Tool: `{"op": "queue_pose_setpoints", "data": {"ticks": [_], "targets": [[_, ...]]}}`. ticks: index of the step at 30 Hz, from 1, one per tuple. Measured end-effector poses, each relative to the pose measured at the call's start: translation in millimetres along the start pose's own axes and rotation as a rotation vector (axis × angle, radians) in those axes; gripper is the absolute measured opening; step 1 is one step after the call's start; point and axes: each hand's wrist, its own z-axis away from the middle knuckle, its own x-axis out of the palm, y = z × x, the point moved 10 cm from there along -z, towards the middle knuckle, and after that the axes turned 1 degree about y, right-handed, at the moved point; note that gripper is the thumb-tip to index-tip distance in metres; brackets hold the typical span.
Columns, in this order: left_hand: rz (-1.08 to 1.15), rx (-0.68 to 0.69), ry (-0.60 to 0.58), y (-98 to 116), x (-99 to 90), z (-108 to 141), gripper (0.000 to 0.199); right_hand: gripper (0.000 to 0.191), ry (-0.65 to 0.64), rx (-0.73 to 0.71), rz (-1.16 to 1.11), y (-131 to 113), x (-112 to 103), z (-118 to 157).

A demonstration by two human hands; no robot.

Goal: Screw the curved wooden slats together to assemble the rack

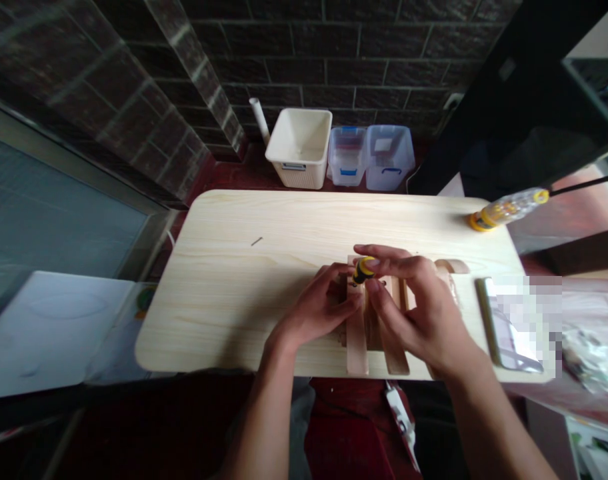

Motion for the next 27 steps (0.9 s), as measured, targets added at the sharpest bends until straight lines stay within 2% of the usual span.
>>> {"op": "queue_pose_setpoints", "data": {"ticks": [8, 17, 27], "targets": [[-0.007, 0.021, 0.010, 5.8, -1.7, -1.0, 0.044, 0.029, 0.029, -0.005, 0.081, 4.4, -2.5, -1.6], [-0.021, -0.006, -0.018, -0.2, 1.1, -0.6, 0.044, 0.031, 0.008, 0.016, -0.001, 1.2, -1.7, 0.5], [0.014, 0.004, -0.007, 0.8, 0.6, 0.7, 0.045, 0.028, 0.035, 0.014, 0.062, 5.6, -3.8, 2.2]]}}
